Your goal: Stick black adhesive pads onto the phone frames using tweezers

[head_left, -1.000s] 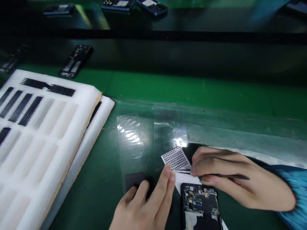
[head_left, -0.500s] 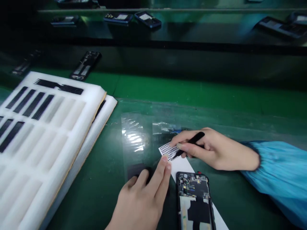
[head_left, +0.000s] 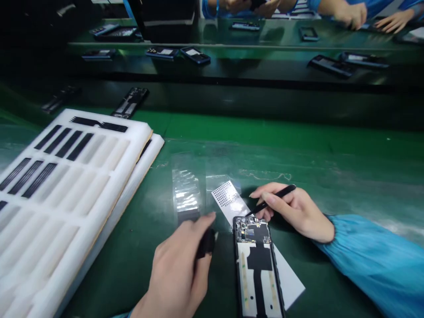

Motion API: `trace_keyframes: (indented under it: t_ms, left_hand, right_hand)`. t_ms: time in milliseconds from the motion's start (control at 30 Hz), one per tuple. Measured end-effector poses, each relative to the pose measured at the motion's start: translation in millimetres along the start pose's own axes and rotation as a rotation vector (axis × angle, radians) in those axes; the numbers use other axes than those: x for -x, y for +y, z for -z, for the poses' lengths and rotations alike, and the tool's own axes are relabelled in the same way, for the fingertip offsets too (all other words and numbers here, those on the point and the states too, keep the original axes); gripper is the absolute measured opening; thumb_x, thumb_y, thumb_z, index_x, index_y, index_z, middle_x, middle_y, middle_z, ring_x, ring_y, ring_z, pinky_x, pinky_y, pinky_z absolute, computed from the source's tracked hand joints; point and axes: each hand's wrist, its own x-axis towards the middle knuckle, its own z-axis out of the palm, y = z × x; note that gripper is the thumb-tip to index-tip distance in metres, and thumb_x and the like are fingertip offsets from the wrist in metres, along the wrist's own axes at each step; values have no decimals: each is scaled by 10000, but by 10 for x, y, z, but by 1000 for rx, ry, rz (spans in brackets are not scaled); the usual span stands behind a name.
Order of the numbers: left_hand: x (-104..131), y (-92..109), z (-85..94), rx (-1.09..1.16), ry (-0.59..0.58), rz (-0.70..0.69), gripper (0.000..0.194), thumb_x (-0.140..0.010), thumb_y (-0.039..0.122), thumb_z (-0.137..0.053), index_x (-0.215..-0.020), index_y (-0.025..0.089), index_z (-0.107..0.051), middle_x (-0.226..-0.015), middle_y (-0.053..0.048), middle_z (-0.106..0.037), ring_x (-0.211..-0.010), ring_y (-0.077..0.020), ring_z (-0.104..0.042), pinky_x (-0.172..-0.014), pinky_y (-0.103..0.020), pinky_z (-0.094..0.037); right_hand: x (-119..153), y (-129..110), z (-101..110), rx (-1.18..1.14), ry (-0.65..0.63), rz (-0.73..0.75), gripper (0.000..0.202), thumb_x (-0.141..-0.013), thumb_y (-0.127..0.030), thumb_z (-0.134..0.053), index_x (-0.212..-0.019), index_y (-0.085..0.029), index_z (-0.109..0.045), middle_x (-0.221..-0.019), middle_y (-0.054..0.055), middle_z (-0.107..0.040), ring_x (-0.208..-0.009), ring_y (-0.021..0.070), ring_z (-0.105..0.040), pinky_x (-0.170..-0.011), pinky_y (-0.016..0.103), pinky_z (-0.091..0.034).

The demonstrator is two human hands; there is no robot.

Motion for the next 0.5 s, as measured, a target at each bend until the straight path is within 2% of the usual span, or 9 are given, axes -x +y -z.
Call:
trace_keyframes:
  t_ms: [100, 167, 267, 333, 400, 500]
  left_hand:
    - [70, 61, 70, 228, 63, 354, 274, -985, 314, -502, -1251, 255, -538, -936, -4, -671, -789, -138, -662, -695, -226, -544]
    - [101, 97, 88, 370, 119, 476, 272, -1010, 339, -454, -1259, 252, -519, -929, -4, -647, -763, -134, -644, -679, -235, -544]
    - [135, 159, 116, 518, 236, 589, 289, -1013, 351, -454, -1277, 245, -503, -971, -16, -642, -657, -121, -583, -585, -253, -523]
    - [162, 201, 154, 534, 290, 656, 326, -1008, 360, -463, -1309, 241, -504, -1032, -34, -653, -639, -127, -564, -549, -277, -506]
    - [203, 225, 202, 500, 305, 678, 357, -1002, 379, -468, -1328, 244, -518, -1082, -43, -667, -641, -136, -566, -546, -293, -499]
    - [300, 204, 258, 388, 267, 649, 351, -997, 407, -476, -1301, 259, -570, -1089, -29, -703, -649, -138, -593, -571, -282, -513]
  right_hand:
    - [29, 35, -33, 2, -24, -6, 263, -992, -363, -583, -1039, -144, -720, -772, 50, -756, -615, 87, -663, -609, 159, -559]
    - [30, 63, -40, -2, -40, -15, 258, -991, -360, -585, -1073, -148, -707, -764, 40, -756, -632, 89, -672, -621, 158, -562]
    - [30, 96, -36, 2, -49, -16, 250, -992, -357, -584, -1072, -152, -702, -775, 36, -757, -653, 86, -678, -639, 155, -563]
    - [30, 105, -31, 5, -51, -10, 246, -992, -355, -582, -1066, -152, -699, -775, 36, -756, -655, 89, -680, -639, 159, -566]
    - [27, 107, -26, 17, -51, -2, 243, -992, -352, -580, -1059, -148, -694, -772, 39, -754, -651, 95, -681, -632, 167, -568]
    - [23, 98, -21, 50, -49, 17, 232, -999, -337, -564, -1040, -143, -685, -766, 43, -745, -642, 102, -677, -618, 177, -567]
